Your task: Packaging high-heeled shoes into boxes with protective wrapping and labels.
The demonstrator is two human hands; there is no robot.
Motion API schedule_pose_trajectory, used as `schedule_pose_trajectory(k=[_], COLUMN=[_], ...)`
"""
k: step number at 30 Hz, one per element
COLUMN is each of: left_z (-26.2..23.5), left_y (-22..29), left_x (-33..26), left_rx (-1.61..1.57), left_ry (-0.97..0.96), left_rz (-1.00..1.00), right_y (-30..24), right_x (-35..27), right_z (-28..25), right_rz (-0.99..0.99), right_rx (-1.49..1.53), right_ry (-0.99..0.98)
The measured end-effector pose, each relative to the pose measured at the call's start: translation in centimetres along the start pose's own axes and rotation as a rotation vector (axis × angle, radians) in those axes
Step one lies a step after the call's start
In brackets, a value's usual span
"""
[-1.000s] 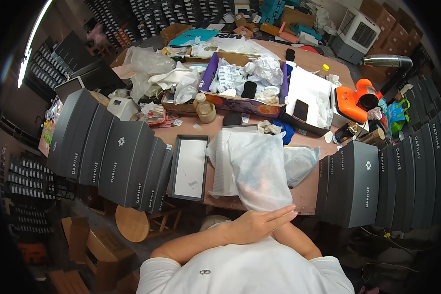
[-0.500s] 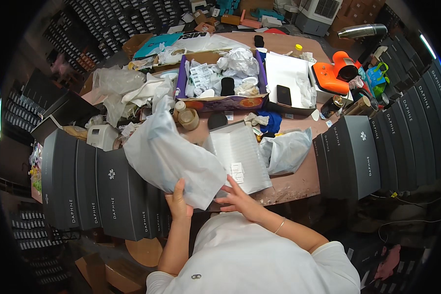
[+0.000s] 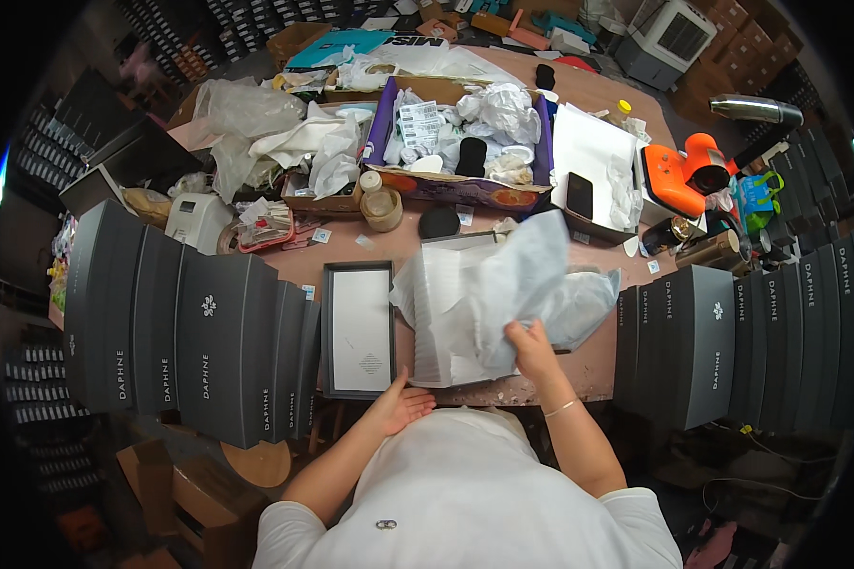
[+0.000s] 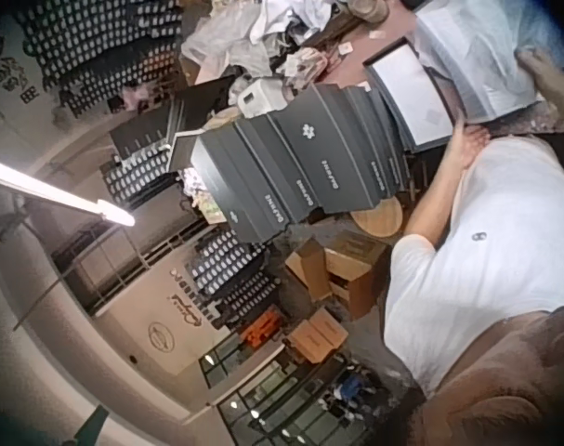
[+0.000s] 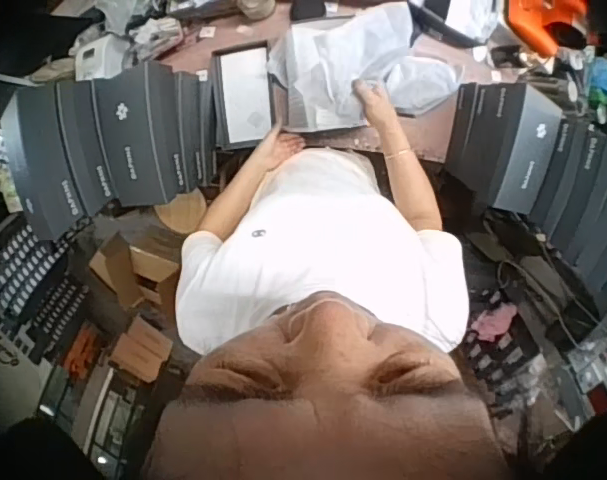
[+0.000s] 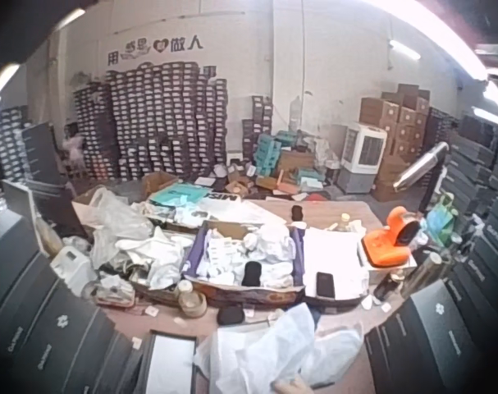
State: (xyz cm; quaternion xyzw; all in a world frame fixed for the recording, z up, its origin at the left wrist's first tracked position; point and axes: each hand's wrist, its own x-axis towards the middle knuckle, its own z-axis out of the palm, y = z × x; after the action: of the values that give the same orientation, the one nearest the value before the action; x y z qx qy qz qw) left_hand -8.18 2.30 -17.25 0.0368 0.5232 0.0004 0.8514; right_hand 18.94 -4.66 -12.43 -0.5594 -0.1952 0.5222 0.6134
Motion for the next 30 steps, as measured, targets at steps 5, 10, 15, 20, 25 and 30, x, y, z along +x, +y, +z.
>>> schedule_pose_trajectory(k=[5, 10, 15, 20, 25, 30], left_z=[0.5, 5.6, 6.8, 3.5, 6.9, 9.7], left_y=[-3.9, -3.4, 0.2, 3.9, 4.8, 4.4], left_x=[5.6, -1.9, -0.9, 1.2, 5.4, 7.4], left_rx=[-0.215, 1.171, 1.634, 0.316, 1.986, 2.486], left_ry=[0.159, 0.38, -0.039, -0.509, -0.027, 0.101], left_rz=[0.535, 1.659, 1.387, 0.499, 1.222, 0.944], right_y=[7.8, 11.0, 15.3, 9.0, 0.8, 3.7], right_x=[4.3, 3.4, 4.1, 3.2, 3.1, 1.7], right_z=[2.4, 2.9, 4.0, 3.5, -1.7, -8.2], right_rz=[-0.053, -0.029, -0.881, -0.312, -0.308, -0.096], right_rx=[-1.489, -1.01, -1.128, -1.01, -0.893, -1.621], right_ry=[-0.402, -0.482, -0.515, -0.574, 0.206, 0.276])
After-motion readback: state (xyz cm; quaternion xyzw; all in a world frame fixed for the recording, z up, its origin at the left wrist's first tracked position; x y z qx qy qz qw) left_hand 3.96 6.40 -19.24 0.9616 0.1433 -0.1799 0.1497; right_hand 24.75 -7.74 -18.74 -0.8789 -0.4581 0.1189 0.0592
